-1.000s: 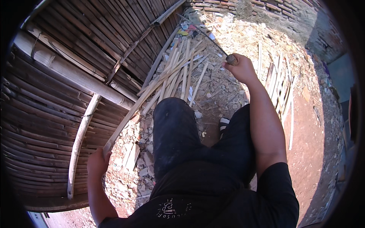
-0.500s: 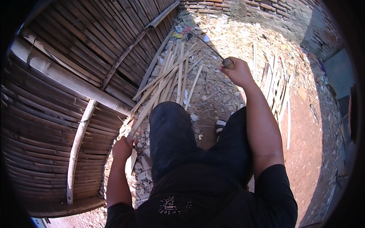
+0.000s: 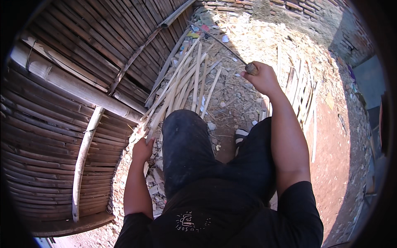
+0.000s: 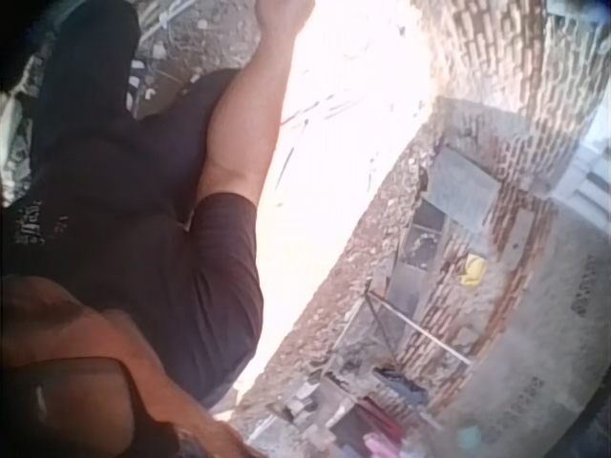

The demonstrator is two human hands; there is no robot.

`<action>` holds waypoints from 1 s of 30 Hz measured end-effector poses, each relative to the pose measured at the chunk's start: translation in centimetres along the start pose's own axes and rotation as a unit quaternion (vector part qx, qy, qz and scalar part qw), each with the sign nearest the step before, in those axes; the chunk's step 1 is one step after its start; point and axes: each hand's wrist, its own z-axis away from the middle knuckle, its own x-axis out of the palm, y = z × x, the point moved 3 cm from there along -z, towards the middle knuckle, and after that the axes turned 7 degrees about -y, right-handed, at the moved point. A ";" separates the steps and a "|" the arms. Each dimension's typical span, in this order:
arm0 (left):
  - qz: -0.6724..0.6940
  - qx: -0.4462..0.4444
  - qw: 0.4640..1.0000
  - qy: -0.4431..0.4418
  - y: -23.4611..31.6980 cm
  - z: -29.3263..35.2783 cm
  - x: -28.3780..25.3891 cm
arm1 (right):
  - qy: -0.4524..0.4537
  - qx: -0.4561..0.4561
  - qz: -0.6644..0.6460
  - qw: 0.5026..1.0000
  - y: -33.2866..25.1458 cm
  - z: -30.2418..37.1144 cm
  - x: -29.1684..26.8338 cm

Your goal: The person holds a bamboo strip with one hand while using a large blade in the other hand to shave and smooth the surface of the wood. The person picks up different strips from a pile on the ground and shaves them individually.

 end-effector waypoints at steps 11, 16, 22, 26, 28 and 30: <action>-0.056 0.071 0.994 -0.062 -0.3 3.4 -1.4 | 0.005 -0.008 -0.014 1.000 -0.2 0.0 0.2; -0.119 0.079 0.989 -0.042 -0.2 2.1 -1.1 | -0.004 0.005 -0.009 1.000 0.2 0.1 0.2; -0.084 0.046 0.994 -0.059 -2.0 4.6 -1.3 | -0.005 0.002 0.005 1.000 0.4 0.5 -0.2; -0.070 0.021 0.995 -0.073 -3.3 6.3 -0.9 | -0.002 -0.005 0.003 1.000 0.3 0.2 -0.1; -0.078 0.033 0.994 -0.074 -2.9 6.5 -0.6 | -0.002 -0.011 -0.001 1.000 0.4 0.0 0.0; -0.078 0.044 0.991 -0.098 -1.9 5.9 -0.6 | -0.007 -0.003 -0.005 1.000 0.3 0.1 0.1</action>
